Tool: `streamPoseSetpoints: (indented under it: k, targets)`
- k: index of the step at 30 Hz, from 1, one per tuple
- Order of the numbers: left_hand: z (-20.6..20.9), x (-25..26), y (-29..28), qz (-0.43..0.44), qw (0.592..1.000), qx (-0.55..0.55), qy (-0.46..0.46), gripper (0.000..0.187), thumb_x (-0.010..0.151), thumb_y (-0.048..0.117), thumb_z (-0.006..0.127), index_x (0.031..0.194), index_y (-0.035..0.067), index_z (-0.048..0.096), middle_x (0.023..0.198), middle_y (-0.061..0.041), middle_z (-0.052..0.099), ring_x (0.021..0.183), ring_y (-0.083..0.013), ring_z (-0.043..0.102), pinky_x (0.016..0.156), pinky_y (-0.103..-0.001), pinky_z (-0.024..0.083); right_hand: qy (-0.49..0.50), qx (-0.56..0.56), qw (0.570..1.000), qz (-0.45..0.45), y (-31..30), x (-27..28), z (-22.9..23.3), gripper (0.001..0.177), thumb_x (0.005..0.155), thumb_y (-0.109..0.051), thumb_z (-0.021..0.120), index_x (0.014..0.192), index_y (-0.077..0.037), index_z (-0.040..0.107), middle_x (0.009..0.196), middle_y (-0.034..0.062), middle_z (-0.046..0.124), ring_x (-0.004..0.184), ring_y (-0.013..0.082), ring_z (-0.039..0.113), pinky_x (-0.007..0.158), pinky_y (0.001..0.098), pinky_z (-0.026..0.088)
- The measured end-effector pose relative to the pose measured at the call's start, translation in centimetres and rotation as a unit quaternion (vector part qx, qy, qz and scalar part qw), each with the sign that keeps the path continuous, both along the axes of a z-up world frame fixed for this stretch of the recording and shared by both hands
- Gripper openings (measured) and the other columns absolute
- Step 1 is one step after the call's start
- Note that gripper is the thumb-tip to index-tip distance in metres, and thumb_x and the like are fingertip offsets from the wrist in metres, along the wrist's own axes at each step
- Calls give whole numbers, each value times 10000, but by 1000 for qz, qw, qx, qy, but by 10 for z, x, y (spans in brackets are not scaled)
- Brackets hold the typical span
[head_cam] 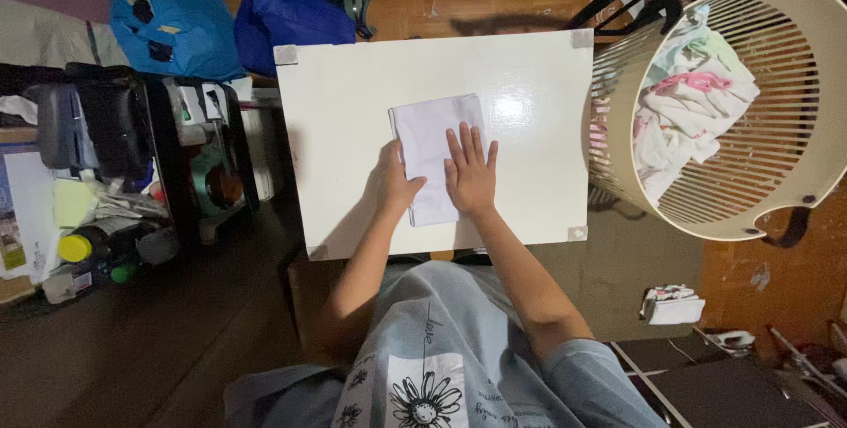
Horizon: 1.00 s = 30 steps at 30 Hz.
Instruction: The person folds several small garments, including a patterned top, a white tank top, a white shirt, and a pink-trimmed top, one by one on a white board. Each item is smoothed, folded into a compact rectangle, and placed on a nearby surface.
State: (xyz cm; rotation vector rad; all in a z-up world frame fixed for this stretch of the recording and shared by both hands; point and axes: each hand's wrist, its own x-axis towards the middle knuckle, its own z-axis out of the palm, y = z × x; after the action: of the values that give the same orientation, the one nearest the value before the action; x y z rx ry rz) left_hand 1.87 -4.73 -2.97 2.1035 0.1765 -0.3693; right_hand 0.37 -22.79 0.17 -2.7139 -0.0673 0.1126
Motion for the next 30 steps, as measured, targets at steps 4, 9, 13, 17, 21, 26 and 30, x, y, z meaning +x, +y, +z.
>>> streamPoseSetpoints:
  k: [4,9,13,17,21,26,30]
  targets:
    - [32,-4,-4,43,994,93,45,520,767,184,890,1139,17,567,933,-135,684,776,-261,700,713,-396,551,8,0,1000,-9,1,-2,1,549,1111,-380,326,1634,-214,319,1714,91,247,1586,309,207,1260,629,62]
    - [42,0,-21,40,992,113,-40,385,758,186,891,995,42,623,810,-86,682,705,-236,687,674,-376,553,17,-45,998,-48,-10,-6,1,568,1098,-385,337,1639,-215,306,1718,97,210,1584,302,190,1247,633,34]
    - [43,2,-42,-2,988,125,-88,322,723,207,893,903,74,661,774,-57,701,689,-251,692,651,-391,537,37,-37,996,-77,-32,-17,3,576,1092,-398,343,1634,-208,303,1717,101,204,1586,302,183,1241,639,15]
    - [48,3,-60,-34,984,177,12,281,816,315,851,806,92,680,728,-61,703,676,-261,681,619,-409,529,38,-36,996,-79,-52,-22,5,580,1087,-402,343,1628,-200,301,1711,112,212,1581,305,190,1227,656,1]
    - [46,8,-75,-19,982,181,-44,368,883,378,809,802,59,643,727,-109,687,673,-311,677,646,-433,530,14,-26,997,-67,-59,-24,8,581,1096,-376,324,1640,-175,296,1708,129,243,1581,325,208,1235,659,8]
    - [36,4,-82,-55,968,177,-169,223,980,251,675,933,42,612,888,-168,695,725,-380,681,632,-472,529,9,46,998,-36,-55,-25,7,605,1103,-393,299,1646,-128,258,1710,121,250,1584,334,208,1269,607,50]
    - [35,5,-79,-19,974,193,-120,219,1021,256,648,1036,42,606,880,-177,679,746,-389,689,645,-484,534,27,11,1000,8,-58,-19,3,594,1108,-420,300,1644,-164,277,1713,118,233,1582,326,201,1269,575,88]
